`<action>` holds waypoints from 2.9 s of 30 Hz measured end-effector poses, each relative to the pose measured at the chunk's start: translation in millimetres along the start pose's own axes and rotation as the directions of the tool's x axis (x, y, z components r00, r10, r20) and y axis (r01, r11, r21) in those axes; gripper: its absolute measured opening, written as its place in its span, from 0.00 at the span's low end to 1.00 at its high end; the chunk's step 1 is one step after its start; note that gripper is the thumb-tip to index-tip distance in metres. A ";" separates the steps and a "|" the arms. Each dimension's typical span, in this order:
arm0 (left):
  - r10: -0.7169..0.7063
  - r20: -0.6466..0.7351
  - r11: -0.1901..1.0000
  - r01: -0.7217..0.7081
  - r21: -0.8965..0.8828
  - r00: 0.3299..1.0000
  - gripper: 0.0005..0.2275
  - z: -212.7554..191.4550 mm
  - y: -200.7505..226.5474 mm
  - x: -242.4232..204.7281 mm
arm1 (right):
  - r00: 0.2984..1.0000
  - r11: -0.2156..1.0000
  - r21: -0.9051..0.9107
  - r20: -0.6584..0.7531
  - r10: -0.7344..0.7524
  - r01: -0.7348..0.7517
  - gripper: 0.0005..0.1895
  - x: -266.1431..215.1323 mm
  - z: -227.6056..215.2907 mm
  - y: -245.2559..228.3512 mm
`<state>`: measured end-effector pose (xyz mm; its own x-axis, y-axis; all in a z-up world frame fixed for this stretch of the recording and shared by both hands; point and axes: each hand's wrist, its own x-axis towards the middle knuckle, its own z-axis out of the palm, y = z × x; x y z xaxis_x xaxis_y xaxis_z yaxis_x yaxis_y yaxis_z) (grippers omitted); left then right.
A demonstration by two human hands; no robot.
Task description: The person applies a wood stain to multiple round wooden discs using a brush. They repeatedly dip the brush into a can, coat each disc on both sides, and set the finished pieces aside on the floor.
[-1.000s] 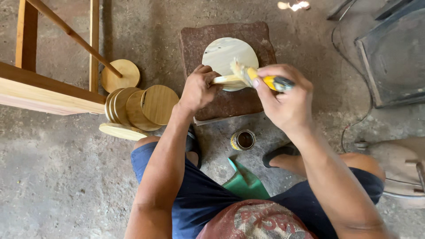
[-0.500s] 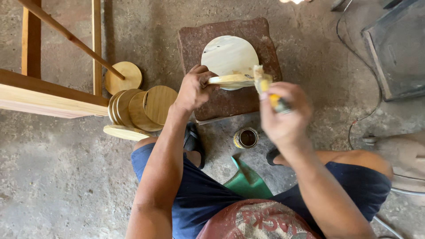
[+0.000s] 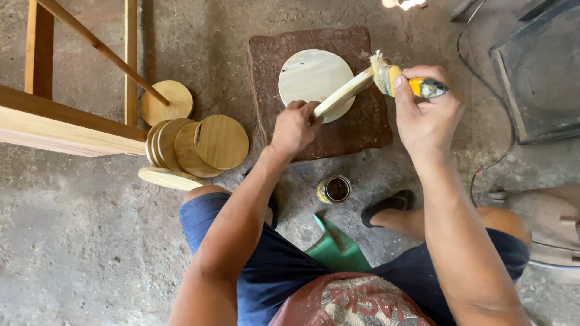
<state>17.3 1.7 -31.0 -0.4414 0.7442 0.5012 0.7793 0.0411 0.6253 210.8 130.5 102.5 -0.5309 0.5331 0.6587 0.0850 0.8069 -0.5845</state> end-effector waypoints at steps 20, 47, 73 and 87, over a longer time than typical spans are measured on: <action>-0.067 -0.192 0.993 0.046 -0.112 0.979 0.05 15.4 27.5 8.1 | 0.973 0.991 -0.034 0.197 -0.123 0.132 0.05 -2.1 19.5 -46.9; -0.060 -0.128 0.998 0.058 -0.020 0.990 0.04 36.6 16.2 8.4 | 0.944 0.949 -0.152 0.227 -0.240 0.278 0.05 13.0 9.0 -40.3; -0.275 -0.021 0.952 0.269 -0.146 0.961 0.08 26.2 -9.5 2.5 | 0.903 0.892 -0.206 0.247 -0.351 0.403 0.05 33.7 14.5 15.1; -0.705 0.622 -0.043 0.856 -0.515 0.339 0.20 43.6 -29.2 -15.3 | 0.987 0.998 -0.060 0.157 0.026 -0.016 0.06 -38.2 21.4 48.8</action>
<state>20.7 18.2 -83.0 -0.4226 0.6382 -0.6435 -0.6407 0.2918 0.7102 217.2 144.1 38.8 -0.6547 0.5068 0.5608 0.1439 0.8119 -0.5658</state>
